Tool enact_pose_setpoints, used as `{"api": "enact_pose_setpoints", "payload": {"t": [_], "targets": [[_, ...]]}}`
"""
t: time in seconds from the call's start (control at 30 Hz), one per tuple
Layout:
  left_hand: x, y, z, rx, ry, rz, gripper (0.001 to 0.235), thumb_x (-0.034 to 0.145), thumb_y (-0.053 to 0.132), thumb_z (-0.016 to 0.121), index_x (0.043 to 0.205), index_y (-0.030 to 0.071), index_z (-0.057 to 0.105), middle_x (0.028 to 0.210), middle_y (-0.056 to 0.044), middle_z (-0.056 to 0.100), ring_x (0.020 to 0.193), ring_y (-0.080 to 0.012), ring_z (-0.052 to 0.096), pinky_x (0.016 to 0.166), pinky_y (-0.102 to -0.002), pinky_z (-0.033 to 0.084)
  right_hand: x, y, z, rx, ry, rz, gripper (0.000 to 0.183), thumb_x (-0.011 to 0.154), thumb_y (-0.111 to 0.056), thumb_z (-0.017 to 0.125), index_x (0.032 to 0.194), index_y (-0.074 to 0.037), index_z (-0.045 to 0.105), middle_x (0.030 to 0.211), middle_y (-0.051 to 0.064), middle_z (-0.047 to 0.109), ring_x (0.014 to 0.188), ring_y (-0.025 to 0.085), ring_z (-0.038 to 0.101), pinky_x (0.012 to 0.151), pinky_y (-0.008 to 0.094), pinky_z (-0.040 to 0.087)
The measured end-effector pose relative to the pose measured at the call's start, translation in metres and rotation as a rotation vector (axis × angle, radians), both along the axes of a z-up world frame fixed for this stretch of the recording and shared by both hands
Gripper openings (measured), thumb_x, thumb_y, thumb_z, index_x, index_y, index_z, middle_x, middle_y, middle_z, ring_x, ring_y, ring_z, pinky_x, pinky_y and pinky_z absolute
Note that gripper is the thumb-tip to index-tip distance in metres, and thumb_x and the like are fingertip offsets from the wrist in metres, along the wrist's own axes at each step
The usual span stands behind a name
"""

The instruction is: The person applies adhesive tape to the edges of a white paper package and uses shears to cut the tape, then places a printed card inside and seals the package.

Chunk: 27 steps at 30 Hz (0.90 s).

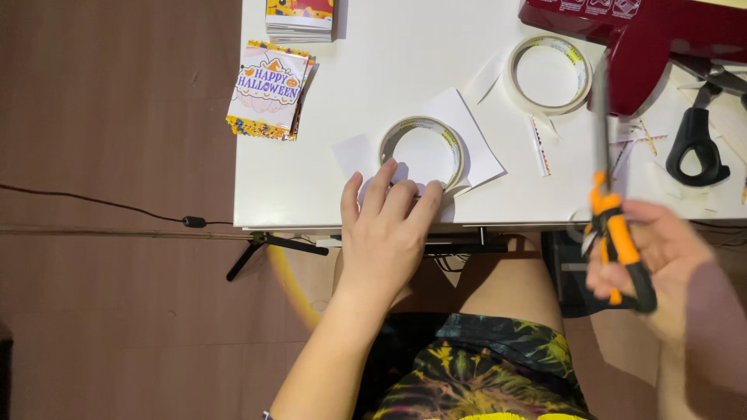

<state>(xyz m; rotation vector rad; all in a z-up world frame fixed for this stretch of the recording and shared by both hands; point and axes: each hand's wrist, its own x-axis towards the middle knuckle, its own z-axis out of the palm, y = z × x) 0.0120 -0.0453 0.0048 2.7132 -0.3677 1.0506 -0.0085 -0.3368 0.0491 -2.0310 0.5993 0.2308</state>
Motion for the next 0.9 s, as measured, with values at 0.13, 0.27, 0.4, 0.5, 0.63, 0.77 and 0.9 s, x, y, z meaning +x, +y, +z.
{"api": "enact_pose_setpoints", "payload": {"t": [0.13,0.27,0.4,0.5,0.63,0.77,0.9], "targets": [[-0.001,0.004,0.006,0.055,0.034,-0.015,0.029,0.094,0.003,0.058,0.111,0.022,0.068,0.09,0.001,0.06,0.119,-0.0264,0.068,0.104,-0.046,0.04,-0.023,-0.023,-0.043,0.864,-0.211,0.387,0.076,0.08,-0.013,0.08,0.147,0.0,0.045,0.078,0.024,0.062,0.054,0.022,0.067,0.041,0.027,0.052],[-0.003,0.006,0.007,0.092,0.065,-0.022,0.03,0.092,0.004,0.06,0.113,0.022,0.069,0.089,0.0,0.059,0.119,-0.0244,0.067,0.105,-0.046,0.04,-0.033,-0.023,-0.053,1.009,0.097,0.281,0.064,0.086,-0.008,0.073,0.145,0.002,0.049,0.082,0.03,0.064,0.044,0.027,0.062,0.03,0.027,0.049],[-0.001,0.008,0.009,0.079,0.042,-0.035,0.027,0.092,0.004,0.062,0.111,0.021,0.069,0.086,-0.001,0.057,0.114,-0.0248,0.069,0.101,-0.047,0.044,-0.033,-0.014,-0.056,0.946,0.107,0.139,0.057,0.086,-0.007,0.068,0.141,0.002,0.055,0.076,0.032,0.061,0.037,0.025,0.055,0.028,0.026,0.033],[0.0,0.01,0.009,0.084,0.014,-0.06,0.027,0.091,0.001,0.06,0.11,0.018,0.069,0.085,-0.002,0.057,0.108,-0.0266,0.071,0.1,-0.048,0.047,-0.031,-0.017,-0.059,0.904,0.143,0.105,0.056,0.086,-0.008,0.067,0.14,0.001,0.057,0.076,0.031,0.059,0.035,0.026,0.051,0.029,0.028,0.033],[0.0,0.013,0.013,0.08,0.045,-0.134,0.023,0.091,0.001,0.061,0.109,0.012,0.068,0.082,-0.007,0.054,0.097,-0.0286,0.071,0.102,-0.05,0.049,-0.033,-0.021,-0.067,0.855,0.142,0.076,0.056,0.086,-0.007,0.066,0.141,-0.003,0.057,0.077,0.036,0.061,0.035,0.03,0.052,0.029,0.031,0.033],[0.001,0.014,0.014,0.093,0.071,-0.169,0.018,0.092,0.003,0.063,0.108,0.01,0.067,0.08,-0.007,0.052,0.092,-0.029,0.071,0.101,-0.049,0.051,-0.031,-0.024,-0.062,1.075,0.029,0.156,0.057,0.089,-0.007,0.069,0.142,0.003,0.053,0.079,0.031,0.059,0.038,0.027,0.058,0.028,0.026,0.046],[0.001,0.013,0.014,0.087,0.075,-0.166,0.024,0.088,-0.001,0.062,0.109,0.01,0.068,0.081,-0.008,0.053,0.091,-0.029,0.07,0.101,-0.049,0.051,0.015,-0.034,0.0,0.956,-0.244,0.4,0.035,0.096,-0.014,0.07,0.124,0.006,0.064,0.079,0.021,0.068,0.046,0.021,0.064,0.034,0.029,0.048]]}}
